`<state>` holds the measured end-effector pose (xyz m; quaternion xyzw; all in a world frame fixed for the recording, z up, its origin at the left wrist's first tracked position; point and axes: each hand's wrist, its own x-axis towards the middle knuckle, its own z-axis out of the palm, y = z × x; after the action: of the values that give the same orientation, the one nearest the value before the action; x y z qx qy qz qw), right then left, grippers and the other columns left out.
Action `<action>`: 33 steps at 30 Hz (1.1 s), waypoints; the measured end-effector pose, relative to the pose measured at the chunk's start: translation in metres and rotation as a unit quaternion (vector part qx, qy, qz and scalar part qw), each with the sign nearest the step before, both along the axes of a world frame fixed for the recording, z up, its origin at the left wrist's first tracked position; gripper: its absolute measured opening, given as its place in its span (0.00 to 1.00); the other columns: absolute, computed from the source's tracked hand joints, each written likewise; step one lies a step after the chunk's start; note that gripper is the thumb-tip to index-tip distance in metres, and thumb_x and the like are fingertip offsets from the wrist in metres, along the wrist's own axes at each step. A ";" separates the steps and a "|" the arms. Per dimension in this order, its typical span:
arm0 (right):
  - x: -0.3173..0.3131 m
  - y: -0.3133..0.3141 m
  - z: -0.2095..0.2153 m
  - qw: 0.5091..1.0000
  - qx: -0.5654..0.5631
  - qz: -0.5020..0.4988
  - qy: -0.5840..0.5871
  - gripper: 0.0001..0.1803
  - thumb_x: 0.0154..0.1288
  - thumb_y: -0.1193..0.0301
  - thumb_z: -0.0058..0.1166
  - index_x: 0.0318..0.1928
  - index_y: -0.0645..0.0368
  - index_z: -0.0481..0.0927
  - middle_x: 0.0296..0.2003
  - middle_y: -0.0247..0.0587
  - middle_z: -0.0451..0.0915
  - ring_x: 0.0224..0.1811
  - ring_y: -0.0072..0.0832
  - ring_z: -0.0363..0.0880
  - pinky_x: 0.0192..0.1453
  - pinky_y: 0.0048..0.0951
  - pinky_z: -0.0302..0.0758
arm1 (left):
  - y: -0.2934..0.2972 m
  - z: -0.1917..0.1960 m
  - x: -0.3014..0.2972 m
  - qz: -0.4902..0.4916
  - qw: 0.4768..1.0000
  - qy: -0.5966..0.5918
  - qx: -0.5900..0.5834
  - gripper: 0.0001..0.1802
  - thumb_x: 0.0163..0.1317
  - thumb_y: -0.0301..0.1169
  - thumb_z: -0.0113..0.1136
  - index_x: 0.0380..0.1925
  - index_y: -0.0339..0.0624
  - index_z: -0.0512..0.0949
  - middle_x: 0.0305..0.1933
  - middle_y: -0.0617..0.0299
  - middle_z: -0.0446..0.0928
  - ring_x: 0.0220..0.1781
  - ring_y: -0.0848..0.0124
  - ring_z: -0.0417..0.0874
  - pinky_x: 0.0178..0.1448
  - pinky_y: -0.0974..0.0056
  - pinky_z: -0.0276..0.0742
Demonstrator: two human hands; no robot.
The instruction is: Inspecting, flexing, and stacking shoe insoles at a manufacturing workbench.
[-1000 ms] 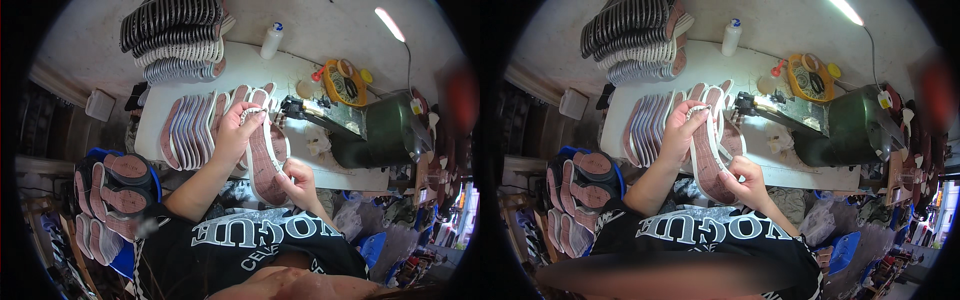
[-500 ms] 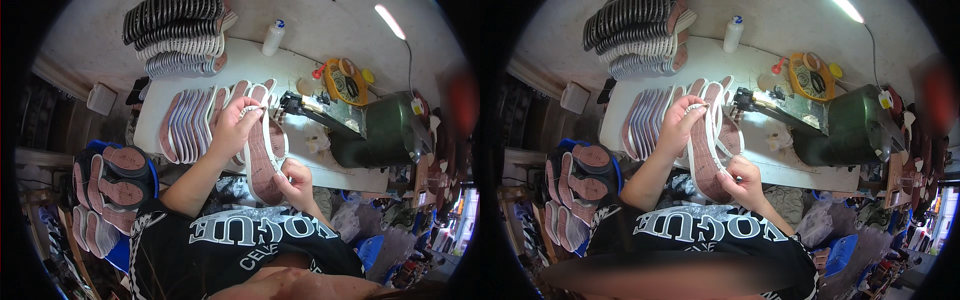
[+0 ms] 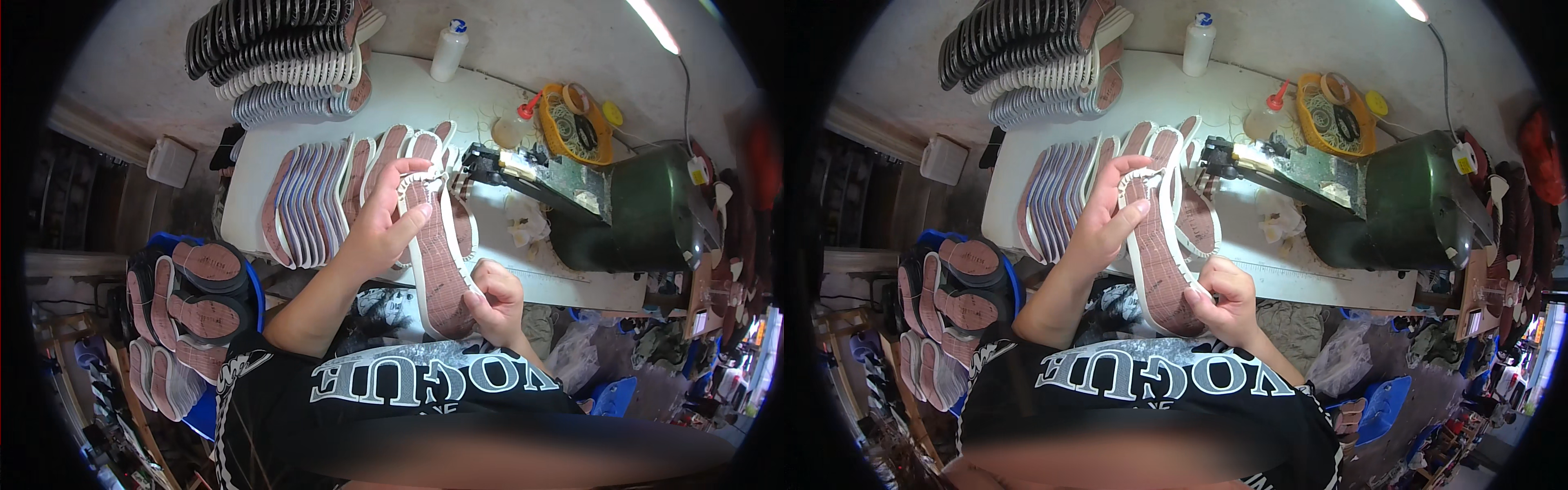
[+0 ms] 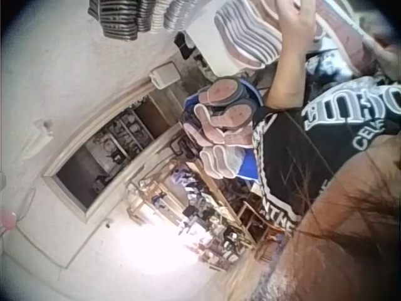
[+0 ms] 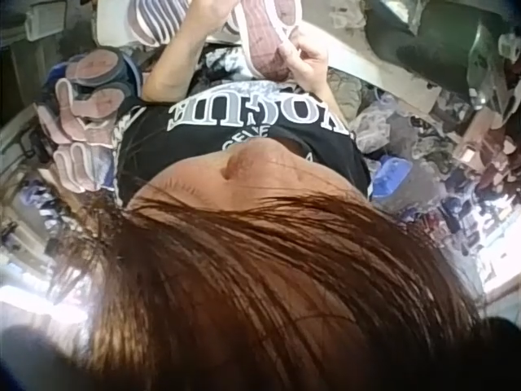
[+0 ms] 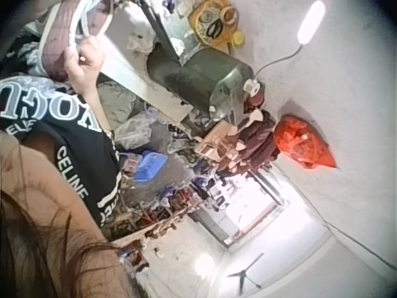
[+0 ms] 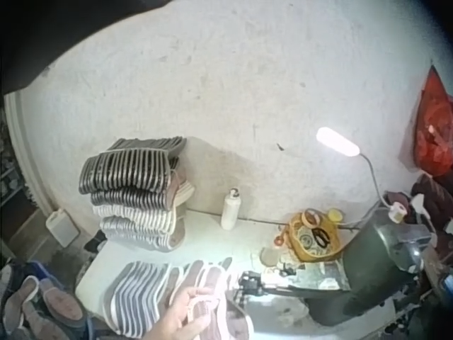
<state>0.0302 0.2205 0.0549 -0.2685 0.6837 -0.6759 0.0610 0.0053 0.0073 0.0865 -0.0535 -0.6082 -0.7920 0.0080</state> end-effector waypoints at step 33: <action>-0.009 -0.010 -0.006 0.999 -0.007 -0.010 -0.032 0.12 0.56 0.74 0.61 0.21 0.62 0.73 0.22 0.34 0.69 0.24 0.24 0.65 0.28 0.26 0.60 | -0.048 -0.004 -0.002 0.162 0.986 0.027 0.001 0.08 0.69 0.29 0.51 0.36 0.35 0.75 0.23 0.57 0.78 0.21 0.78 0.72 0.28 0.74 0.69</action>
<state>0.0208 0.2105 0.0485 -0.2408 0.6793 -0.6892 0.0743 0.0031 -0.0411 0.0825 0.0246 -0.6075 -0.7792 0.1522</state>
